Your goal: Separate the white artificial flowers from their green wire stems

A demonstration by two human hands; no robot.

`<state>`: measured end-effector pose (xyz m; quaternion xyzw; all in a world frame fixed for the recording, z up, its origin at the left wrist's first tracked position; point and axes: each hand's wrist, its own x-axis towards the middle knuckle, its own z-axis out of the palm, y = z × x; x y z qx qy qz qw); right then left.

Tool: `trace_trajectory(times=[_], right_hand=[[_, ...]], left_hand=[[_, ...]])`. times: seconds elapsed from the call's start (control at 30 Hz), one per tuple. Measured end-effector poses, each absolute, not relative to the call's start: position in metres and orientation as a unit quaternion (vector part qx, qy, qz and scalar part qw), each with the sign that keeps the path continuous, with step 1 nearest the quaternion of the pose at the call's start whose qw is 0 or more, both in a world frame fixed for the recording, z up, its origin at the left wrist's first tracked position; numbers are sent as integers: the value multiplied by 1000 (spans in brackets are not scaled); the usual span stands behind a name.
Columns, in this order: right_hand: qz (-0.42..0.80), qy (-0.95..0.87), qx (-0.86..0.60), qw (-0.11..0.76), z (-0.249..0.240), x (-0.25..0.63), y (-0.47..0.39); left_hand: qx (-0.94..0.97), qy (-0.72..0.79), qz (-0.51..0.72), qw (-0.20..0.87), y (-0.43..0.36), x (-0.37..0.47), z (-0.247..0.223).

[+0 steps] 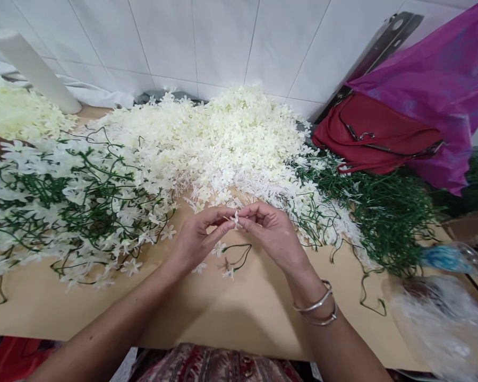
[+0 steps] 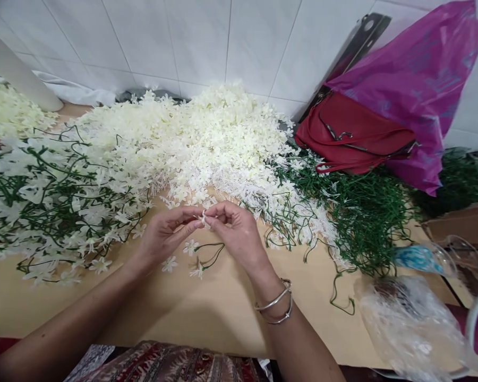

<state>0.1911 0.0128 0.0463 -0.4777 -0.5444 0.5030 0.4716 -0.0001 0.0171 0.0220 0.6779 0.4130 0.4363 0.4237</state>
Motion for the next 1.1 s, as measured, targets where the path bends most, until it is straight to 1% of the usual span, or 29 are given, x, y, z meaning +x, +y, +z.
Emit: trace_trajectory(times=[0.1,0.2,0.27,0.37,0.43,0.47,0.53,0.6,0.7,0.83,0.93,1.1], right_hand=[[521,-523,-473,481,39,184,12],[476,-551,-494,474,33,182,10],[399,-617,-515,441,28,181,9],[258,-727,-534,345,22,180,8],[204,-763,-537,298,20,180,7],[196,-768,-535,293,20,180,7],[204,-754,-532,328,21,181,7],[235,-712,-529,398,24,183,7],[312,-616,-532,490,28,183,5],[414,-509,-499,566,32,175,2],[409,-515,-475,585,31,166,0],[351,-569,-498,552,24,162,-2]], left_hand=[[620,419,471,468,18,-3,15],[567,424,494,504,18,-5,12],[534,437,510,513,19,-4,13],[497,467,523,512,20,-3,15],[480,484,523,511,20,-2,17],[473,491,523,512,20,-2,18],[460,501,522,514,20,-2,18],[451,508,520,517,20,-1,18],[448,513,520,516,20,0,17],[454,509,524,510,18,3,18],[455,498,523,521,14,5,21],[448,485,505,556,11,7,26]])
